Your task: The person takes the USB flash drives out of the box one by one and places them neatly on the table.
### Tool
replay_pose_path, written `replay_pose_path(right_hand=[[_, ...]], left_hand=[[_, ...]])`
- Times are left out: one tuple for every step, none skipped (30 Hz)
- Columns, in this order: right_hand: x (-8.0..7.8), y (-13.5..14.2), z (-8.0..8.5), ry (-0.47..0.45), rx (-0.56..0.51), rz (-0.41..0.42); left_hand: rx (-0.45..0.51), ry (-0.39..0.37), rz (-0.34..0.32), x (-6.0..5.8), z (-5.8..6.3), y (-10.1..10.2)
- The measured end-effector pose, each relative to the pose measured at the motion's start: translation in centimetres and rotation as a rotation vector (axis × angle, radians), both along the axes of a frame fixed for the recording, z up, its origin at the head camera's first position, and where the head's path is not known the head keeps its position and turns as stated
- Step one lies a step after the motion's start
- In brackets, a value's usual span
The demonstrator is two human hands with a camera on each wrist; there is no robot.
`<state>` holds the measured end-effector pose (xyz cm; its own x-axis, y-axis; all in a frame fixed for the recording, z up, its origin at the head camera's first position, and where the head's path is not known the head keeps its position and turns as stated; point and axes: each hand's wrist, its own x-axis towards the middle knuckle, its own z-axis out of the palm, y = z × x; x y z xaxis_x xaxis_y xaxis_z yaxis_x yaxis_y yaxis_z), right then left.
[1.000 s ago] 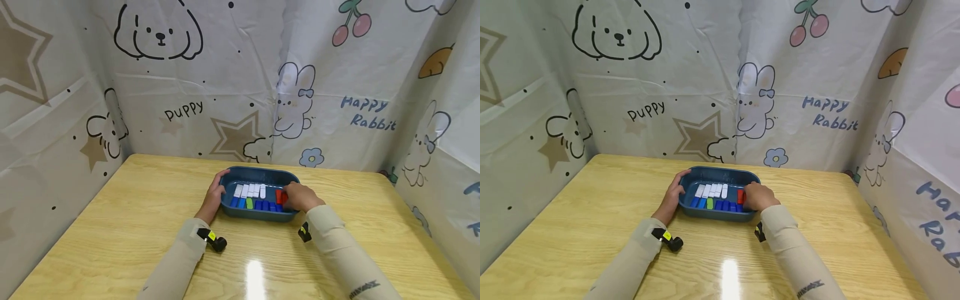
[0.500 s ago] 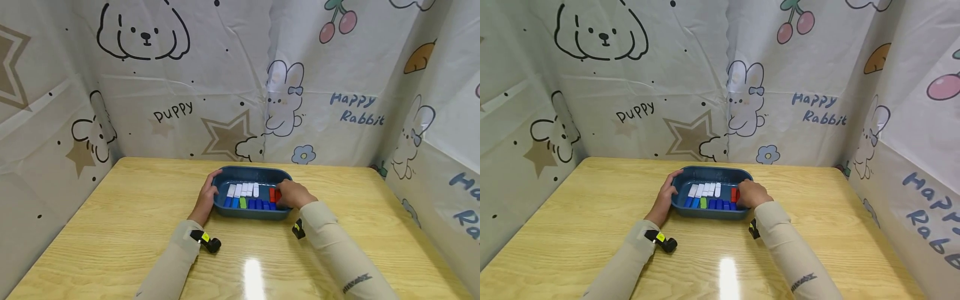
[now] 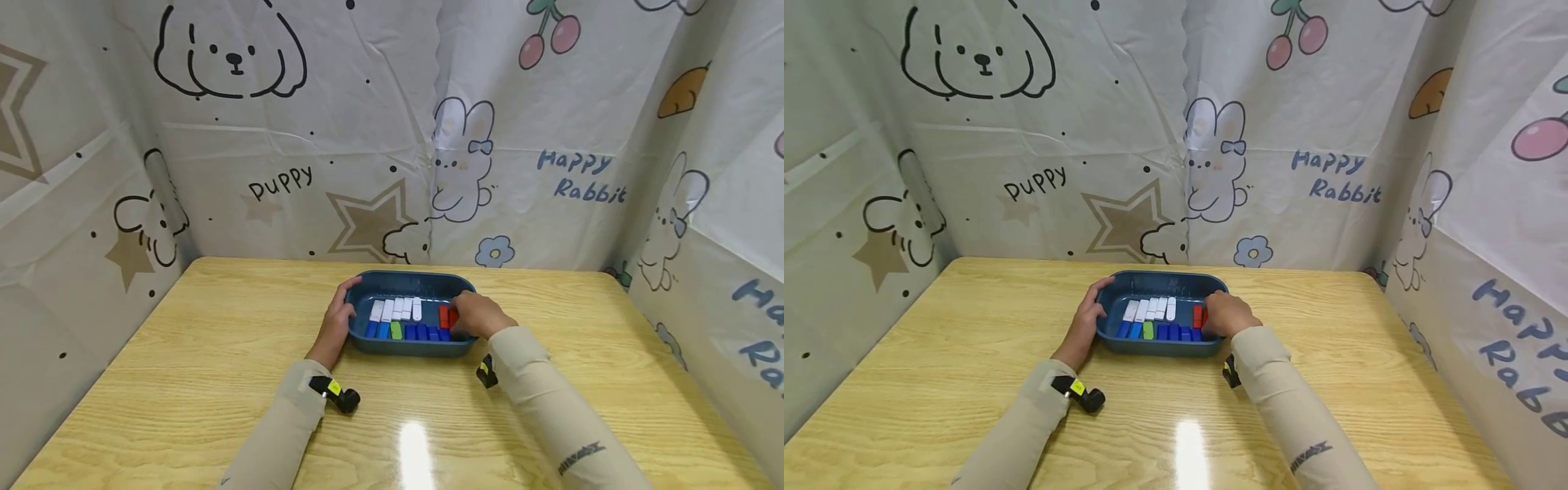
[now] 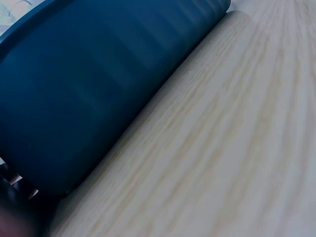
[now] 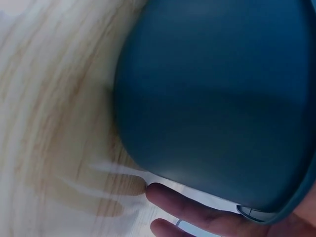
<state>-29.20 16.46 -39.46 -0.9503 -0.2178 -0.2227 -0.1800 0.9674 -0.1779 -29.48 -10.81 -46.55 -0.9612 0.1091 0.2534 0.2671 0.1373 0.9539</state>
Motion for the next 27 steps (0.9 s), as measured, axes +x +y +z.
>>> replay_pose_path(right_hand=[[0.0, -0.1, 0.0, 0.004, 0.000, 0.004], [-0.1, -0.1, 0.0, 0.007, -0.001, 0.006], [-0.1, -0.2, -0.1, 0.010, -0.003, 0.010], [-0.1, -0.3, -0.1, 0.011, -0.005, 0.009], [-0.1, -0.3, -0.1, 0.011, -0.009, 0.005], [-0.2, -0.3, -0.2, 0.010, -0.011, -0.003], [-0.2, -0.3, -0.2, 0.012, -0.010, -0.010], [-0.2, -0.3, -0.2, 0.012, -0.010, -0.015], [-0.3, -0.3, -0.2, 0.014, -0.009, -0.018], [-0.2, -0.3, -0.2, 0.016, -0.009, -0.025], [-0.2, -0.3, -0.2, 0.019, -0.012, -0.031], [-0.3, -0.3, -0.2, 0.024, -0.013, -0.031], [-0.3, -0.2, -0.2, 0.029, -0.016, -0.028], [-0.2, -0.2, -0.2, 0.032, -0.020, -0.027], [-0.2, -0.2, -0.1, 0.036, -0.024, -0.026], [-0.2, -0.1, -0.1, 0.040, -0.026, -0.024], [-0.2, -0.1, -0.1, 0.042, -0.029, -0.020], [-0.2, -0.1, -0.1, 0.047, -0.027, -0.018], [-0.2, 0.0, -0.1, 0.050, -0.027, -0.015], [-0.1, 0.0, -0.1, 0.053, -0.027, -0.013], [-0.1, 0.1, -0.1, 0.056, -0.028, -0.011], [-0.2, 0.1, -0.1, 0.058, -0.029, -0.010], [-0.2, 0.2, -0.1, 0.062, -0.030, -0.011], [-0.2, 0.3, -0.1, 0.066, -0.031, -0.012], [-0.2, 0.3, -0.1, 0.069, -0.034, -0.011], [-0.2, 0.4, -0.2, 0.073, -0.035, -0.012], [-0.2, 0.4, -0.2, 0.077, -0.037, -0.010]], left_hand=[[-0.002, -0.002, 0.002, 0.0, 0.0, -0.1], [-0.003, -0.003, 0.004, 0.0, 0.0, -0.2], [-0.002, -0.002, 0.005, 0.0, -0.1, -0.3], [-0.003, -0.006, 0.009, 0.1, -0.1, -0.3], [-0.003, -0.006, 0.009, 0.1, -0.1, -0.4], [-0.005, -0.009, 0.010, 0.1, -0.1, -0.4], [-0.004, -0.011, 0.007, 0.1, -0.2, -0.5], [-0.004, -0.012, 0.008, 0.2, -0.2, -0.5], [-0.003, -0.015, 0.008, 0.2, -0.2, -0.5], [-0.003, -0.018, 0.009, 0.2, -0.2, -0.5], [-0.002, -0.020, 0.008, 0.3, -0.2, -0.5], [-0.003, -0.025, 0.010, 0.3, -0.1, -0.5], [0.000, -0.030, 0.009, 0.3, 0.0, -0.5], [0.004, -0.035, 0.009, 0.4, 0.1, -0.5], [0.012, -0.038, 0.005, 0.5, 0.3, -0.5], [0.018, -0.041, 0.000, 0.5, 0.5, -0.5], [0.021, -0.042, -0.006, 0.8, 0.9, -0.5], [0.024, -0.044, -0.011, 1.0, 1.3, -0.4], [0.026, -0.046, -0.017, 1.2, 1.7, -0.4], [0.025, -0.043, -0.020, 1.4, 2.1, -0.3], [0.027, -0.043, -0.023, 1.6, 2.4, -0.3], [0.022, -0.047, -0.022, 1.6, 2.5, -0.2], [0.017, -0.049, -0.019, 1.6, 2.4, -0.2], [0.014, -0.049, -0.015, 1.4, 2.1, -0.2], [0.012, -0.046, -0.009, 1.1, 1.7, -0.1], [0.013, -0.040, -0.001, 0.8, 1.4, -0.1], [0.012, -0.036, 0.006, 0.6, 0.9, 0.0]])
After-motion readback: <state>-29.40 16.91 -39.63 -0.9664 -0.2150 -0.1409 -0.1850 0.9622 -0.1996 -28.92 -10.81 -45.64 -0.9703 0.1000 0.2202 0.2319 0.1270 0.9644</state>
